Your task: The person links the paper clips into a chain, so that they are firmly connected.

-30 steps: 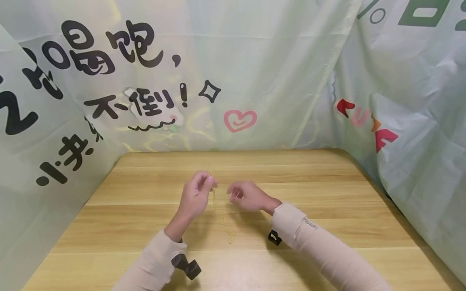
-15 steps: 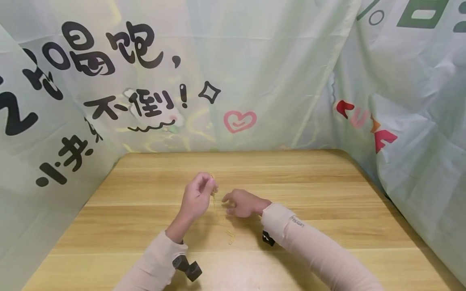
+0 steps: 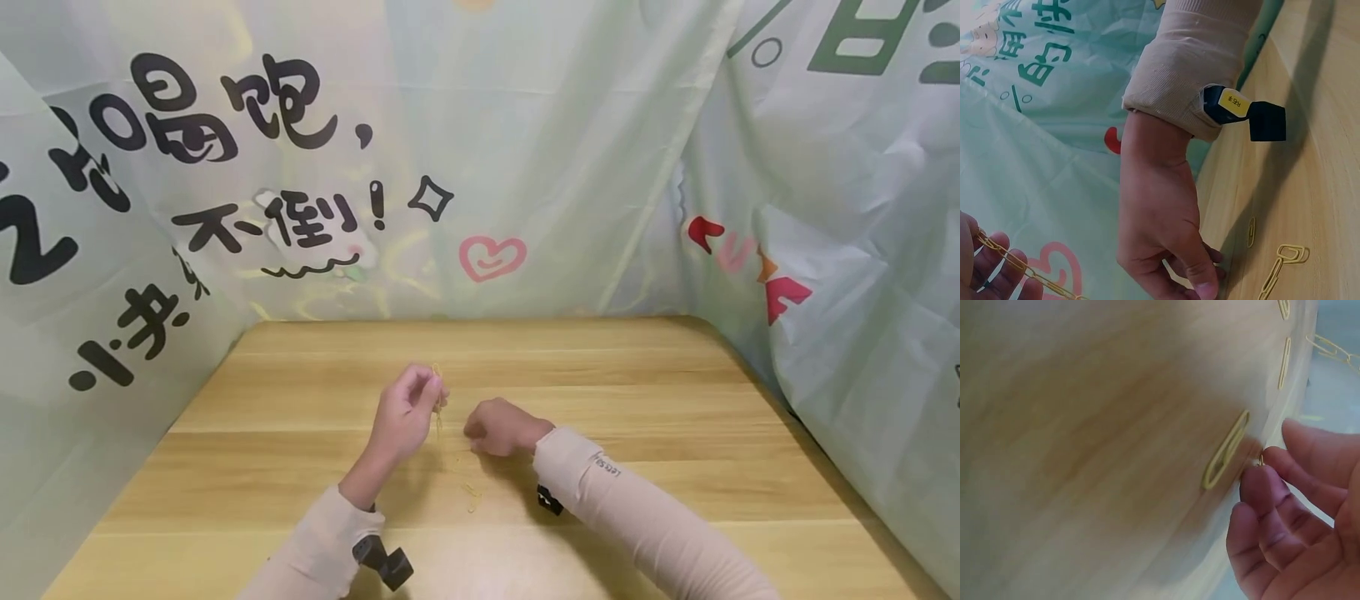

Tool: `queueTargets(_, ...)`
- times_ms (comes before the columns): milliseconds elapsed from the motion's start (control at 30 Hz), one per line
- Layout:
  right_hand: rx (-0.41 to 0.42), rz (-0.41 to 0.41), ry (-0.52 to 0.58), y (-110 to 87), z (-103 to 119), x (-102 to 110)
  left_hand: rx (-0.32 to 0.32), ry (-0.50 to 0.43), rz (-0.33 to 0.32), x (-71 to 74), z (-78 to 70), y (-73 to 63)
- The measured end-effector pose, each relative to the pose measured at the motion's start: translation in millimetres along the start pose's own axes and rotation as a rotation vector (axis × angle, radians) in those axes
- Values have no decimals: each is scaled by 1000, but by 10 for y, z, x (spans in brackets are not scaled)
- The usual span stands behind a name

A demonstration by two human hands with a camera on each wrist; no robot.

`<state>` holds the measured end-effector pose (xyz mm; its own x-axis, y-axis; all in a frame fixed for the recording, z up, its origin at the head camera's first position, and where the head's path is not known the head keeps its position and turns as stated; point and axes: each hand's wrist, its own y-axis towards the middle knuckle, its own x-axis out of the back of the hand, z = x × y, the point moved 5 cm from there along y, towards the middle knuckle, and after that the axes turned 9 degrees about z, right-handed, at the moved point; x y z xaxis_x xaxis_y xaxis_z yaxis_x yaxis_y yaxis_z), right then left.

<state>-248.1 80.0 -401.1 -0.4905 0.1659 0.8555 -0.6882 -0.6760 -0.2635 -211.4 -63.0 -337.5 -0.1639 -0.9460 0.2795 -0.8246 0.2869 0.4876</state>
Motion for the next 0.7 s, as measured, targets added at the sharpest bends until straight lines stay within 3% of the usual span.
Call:
queueTargets(100,20,-19,-1,-20,0,23,-12,1,-2,-3,-10,5)
queueTargets(167,39,-12,11,-29,2,35,-23,13,-1,-3,-125,8)
queueTargets(300,-2,-26,21,-30,-8,63,-15,18,-5,1,-153,13)
queueTargets(433,-65,-44,13,5,-10,64,-5,-2,-3,7,-14,9)
queueTargets(700,-129,-80,-47,34,-59,53,-10,-7,-3,2,11,-11)
